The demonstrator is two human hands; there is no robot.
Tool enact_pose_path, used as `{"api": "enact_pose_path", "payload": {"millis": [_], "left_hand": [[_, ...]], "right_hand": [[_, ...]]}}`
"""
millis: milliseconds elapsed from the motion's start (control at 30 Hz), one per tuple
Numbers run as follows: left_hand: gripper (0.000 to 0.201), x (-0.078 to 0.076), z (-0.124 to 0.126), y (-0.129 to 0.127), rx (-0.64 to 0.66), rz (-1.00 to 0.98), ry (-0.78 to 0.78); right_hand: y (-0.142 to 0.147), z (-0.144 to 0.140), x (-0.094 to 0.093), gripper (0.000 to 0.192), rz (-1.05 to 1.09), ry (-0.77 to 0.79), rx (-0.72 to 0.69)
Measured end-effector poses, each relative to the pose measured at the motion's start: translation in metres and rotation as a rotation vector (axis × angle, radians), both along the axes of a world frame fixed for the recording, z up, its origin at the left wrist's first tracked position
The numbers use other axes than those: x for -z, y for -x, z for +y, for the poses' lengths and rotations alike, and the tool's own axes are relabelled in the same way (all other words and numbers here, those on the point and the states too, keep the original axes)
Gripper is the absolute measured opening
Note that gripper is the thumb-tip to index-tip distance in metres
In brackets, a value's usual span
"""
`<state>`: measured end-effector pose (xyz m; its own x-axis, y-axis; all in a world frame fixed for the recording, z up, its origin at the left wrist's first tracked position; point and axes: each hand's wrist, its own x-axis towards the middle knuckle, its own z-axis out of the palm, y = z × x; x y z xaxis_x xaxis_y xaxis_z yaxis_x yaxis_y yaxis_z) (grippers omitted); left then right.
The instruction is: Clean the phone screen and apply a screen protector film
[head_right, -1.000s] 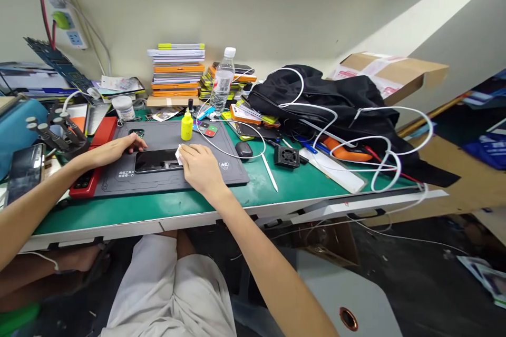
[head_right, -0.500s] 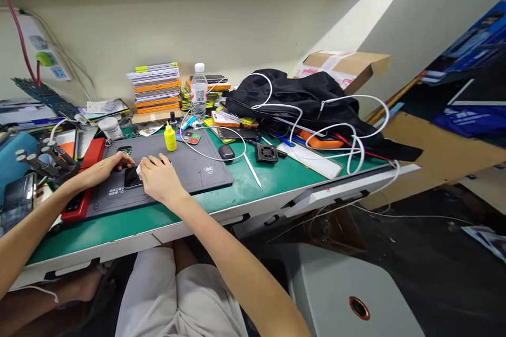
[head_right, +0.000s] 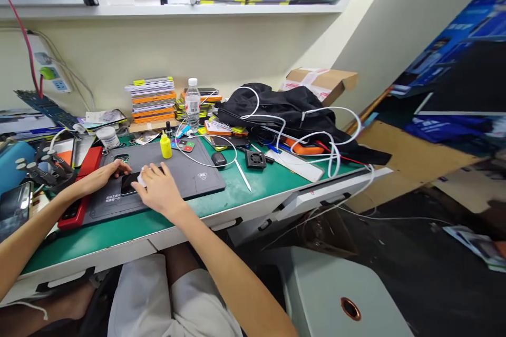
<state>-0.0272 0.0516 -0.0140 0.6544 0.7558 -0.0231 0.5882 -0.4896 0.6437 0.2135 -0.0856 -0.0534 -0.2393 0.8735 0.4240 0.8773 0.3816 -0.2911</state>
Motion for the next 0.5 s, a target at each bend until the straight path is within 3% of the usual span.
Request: {"api": "enact_pose_path", "payload": {"millis": [133, 300, 400, 500], "left_hand": [[0.12, -0.007, 0.002, -0.002, -0.016, 0.021, -0.023], [0.123, -0.01, 0.01, -0.001, -0.033, 0.032, -0.019], [0.119, 0.006, 0.038, 0.013, -0.036, 0.015, -0.016], [0.098, 0.041, 0.086, 0.028, 0.005, 0.08, -0.074]], "right_hand": [[0.024, 0.008, -0.007, 0.057, -0.038, -0.039, -0.061], [-0.011, 0.009, -0.006, 0.051, -0.102, -0.093, 0.0], [-0.038, 0.0, -0.008, 0.053, -0.143, -0.074, 0.097], [-0.049, -0.012, -0.008, 0.062, -0.201, -0.086, 0.125]]}}
